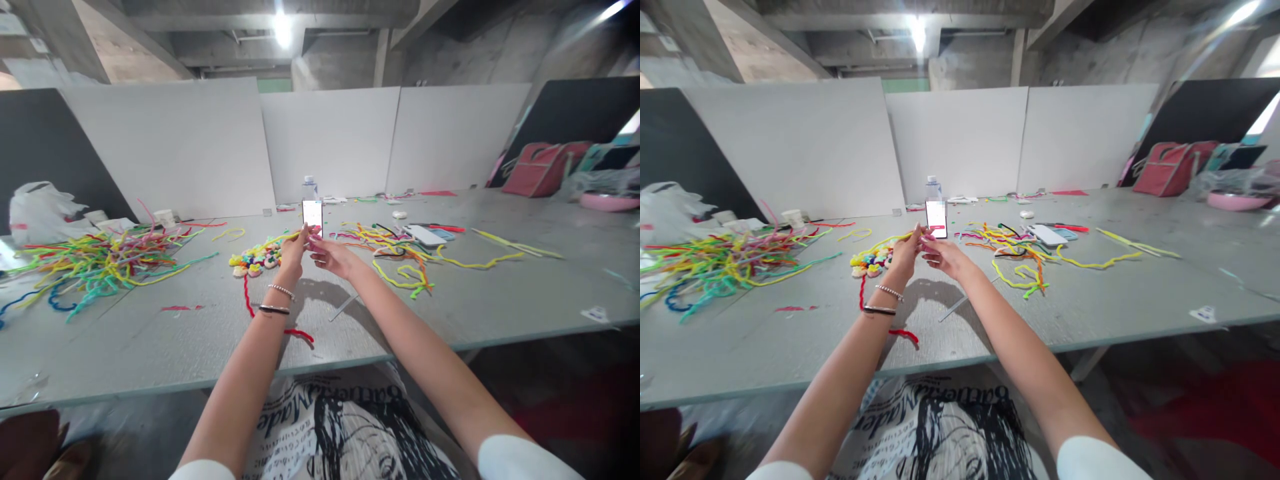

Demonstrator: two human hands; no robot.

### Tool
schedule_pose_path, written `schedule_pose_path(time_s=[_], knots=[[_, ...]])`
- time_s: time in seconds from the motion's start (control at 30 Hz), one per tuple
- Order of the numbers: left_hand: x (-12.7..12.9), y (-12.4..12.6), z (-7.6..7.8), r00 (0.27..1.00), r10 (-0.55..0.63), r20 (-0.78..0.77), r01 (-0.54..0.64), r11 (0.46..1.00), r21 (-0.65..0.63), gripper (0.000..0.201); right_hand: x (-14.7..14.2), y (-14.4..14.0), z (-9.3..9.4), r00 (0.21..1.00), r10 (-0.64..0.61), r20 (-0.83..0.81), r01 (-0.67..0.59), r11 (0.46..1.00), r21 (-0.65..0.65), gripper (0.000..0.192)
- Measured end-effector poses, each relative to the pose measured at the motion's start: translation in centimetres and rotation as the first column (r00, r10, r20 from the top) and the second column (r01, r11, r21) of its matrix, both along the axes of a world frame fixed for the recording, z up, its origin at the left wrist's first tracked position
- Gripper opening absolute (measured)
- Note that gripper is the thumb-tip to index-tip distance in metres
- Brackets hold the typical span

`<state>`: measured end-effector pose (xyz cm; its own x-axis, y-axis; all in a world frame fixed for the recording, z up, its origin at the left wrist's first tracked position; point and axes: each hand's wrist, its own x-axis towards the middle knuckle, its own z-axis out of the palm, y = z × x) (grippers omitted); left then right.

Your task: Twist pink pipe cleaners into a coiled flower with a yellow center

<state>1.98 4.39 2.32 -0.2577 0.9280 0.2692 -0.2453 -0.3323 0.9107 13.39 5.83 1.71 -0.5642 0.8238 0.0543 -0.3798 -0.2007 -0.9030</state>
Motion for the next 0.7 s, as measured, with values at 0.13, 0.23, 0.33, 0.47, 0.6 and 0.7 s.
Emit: schedule_pose_path(time_s=[0.13,0.23,0.33,0.47,0.6,0.7], knots=[[0.1,-0.1,-0.1,0.991,-0.085,0.101,0.084,0.996,0.016,0.034,0.1,0.0,0.1,0.998,0.055,-0.034,-0.056,0.998,-0.036,0.021],[0.1,0.0,-0.2,0.985,-0.112,0.134,0.110,0.994,0.021,0.034,0.0,-0.3,0.2,0.996,0.087,-0.015,-0.087,0.996,-0.033,0.019],[0.0,0.5,-0.4,0.998,0.042,0.039,-0.043,0.999,0.028,0.034,-0.4,-0.3,0.1,0.982,-0.126,0.138,0.119,0.991,0.058,0.028],[-0.5,1.2,-0.8,0.967,0.253,-0.038,-0.250,0.966,0.068,0.033,-0.8,-0.1,-0.3,0.823,-0.533,0.196,0.451,0.823,0.344,0.038],[-0.8,1.6,-1.0,0.964,0.264,0.001,-0.264,0.963,0.052,0.034,-1.0,0.5,-0.5,0.797,-0.543,0.264,0.365,0.782,0.505,0.031],[-0.7,1.4,-0.8,0.971,0.239,-0.002,-0.238,0.970,0.038,0.033,-1.1,0.9,-0.8,0.792,-0.535,0.293,0.272,0.740,0.615,0.027]])
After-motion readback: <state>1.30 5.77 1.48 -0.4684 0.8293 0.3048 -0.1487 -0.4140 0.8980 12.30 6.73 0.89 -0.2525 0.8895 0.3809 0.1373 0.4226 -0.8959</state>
